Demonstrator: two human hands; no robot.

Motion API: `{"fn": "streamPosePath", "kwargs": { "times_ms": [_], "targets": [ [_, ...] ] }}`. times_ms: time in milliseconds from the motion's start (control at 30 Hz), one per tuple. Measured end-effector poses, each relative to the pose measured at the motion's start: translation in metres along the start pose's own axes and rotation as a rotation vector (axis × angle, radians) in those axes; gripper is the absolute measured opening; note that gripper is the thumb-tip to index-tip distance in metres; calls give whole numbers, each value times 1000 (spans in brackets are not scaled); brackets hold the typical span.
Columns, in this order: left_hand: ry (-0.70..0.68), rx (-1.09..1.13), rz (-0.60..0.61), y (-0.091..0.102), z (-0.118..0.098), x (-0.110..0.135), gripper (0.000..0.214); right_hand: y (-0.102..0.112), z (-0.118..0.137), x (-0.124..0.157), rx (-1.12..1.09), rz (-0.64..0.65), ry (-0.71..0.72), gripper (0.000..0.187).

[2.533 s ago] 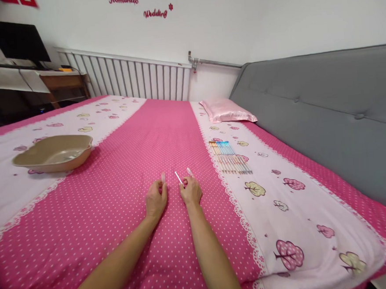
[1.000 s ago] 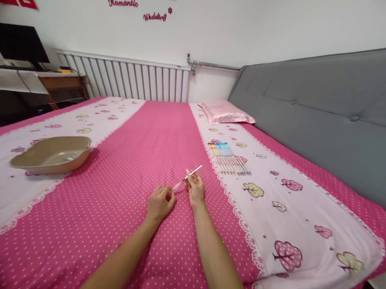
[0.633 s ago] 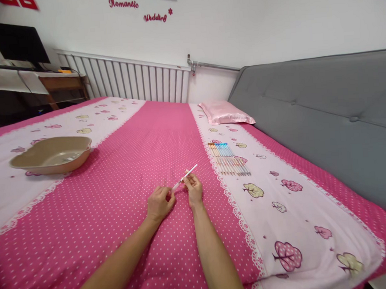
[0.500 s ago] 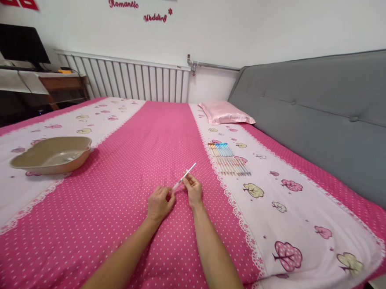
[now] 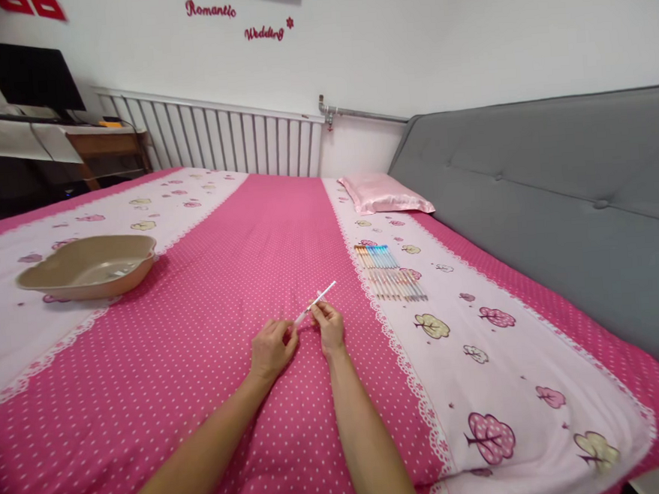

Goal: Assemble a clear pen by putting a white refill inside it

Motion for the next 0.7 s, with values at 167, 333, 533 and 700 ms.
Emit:
{"fn": "streamPosePath", "kwargs": {
  "times_ms": [167, 333, 533, 700],
  "targets": [
    [6, 6, -4, 0, 0, 0, 21, -2, 3, 3, 31, 38, 12, 23],
    [34, 18, -12, 0, 1, 0, 25, -3, 3, 5, 101, 80, 24, 29],
    [213, 61, -60, 0, 8, 0, 28, 1, 10, 6, 565, -146, 276, 33],
    [265, 87, -42, -1, 10, 0, 27, 9, 15, 4, 844, -446, 314, 37]
  ]
}}
Point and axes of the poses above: each hand's wrist, its own x-axis away from the middle knuckle, its own y-axis out of the back of the hand, z = x × y, the point moved 3 cm from there along -x, towards the middle knuckle, and after that the axes turned 11 degrees about -z, right-handed, at the moved point
